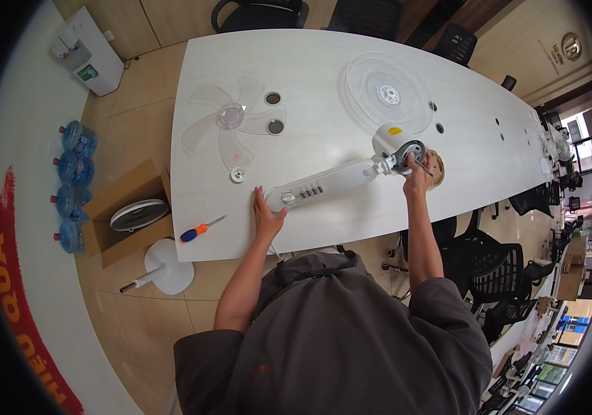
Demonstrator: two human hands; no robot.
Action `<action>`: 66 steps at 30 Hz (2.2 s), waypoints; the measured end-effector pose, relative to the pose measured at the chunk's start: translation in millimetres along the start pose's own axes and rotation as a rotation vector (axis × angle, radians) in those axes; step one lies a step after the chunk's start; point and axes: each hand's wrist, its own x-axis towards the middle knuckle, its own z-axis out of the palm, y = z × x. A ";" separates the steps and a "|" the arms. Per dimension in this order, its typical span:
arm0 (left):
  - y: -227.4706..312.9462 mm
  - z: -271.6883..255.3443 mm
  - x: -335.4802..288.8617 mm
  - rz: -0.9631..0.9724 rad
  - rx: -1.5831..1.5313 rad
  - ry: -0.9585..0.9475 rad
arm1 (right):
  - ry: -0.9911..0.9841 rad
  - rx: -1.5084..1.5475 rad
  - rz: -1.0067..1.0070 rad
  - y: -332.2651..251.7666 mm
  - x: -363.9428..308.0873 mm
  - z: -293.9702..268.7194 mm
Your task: Assembling the components of a standing electric fan on a conference table.
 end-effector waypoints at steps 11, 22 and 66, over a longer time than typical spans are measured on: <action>12.6 -10.5 21.6 0.159 0.610 -0.223 | 0.105 -0.049 0.115 39.7 -11.5 -27.1; 9.9 -19.3 15.9 0.113 0.508 -0.132 | 0.003 0.116 0.257 76.5 -6.0 -18.1; 7.3 -21.0 41.8 0.108 0.687 0.075 | -0.007 0.159 0.736 140.9 -22.9 76.0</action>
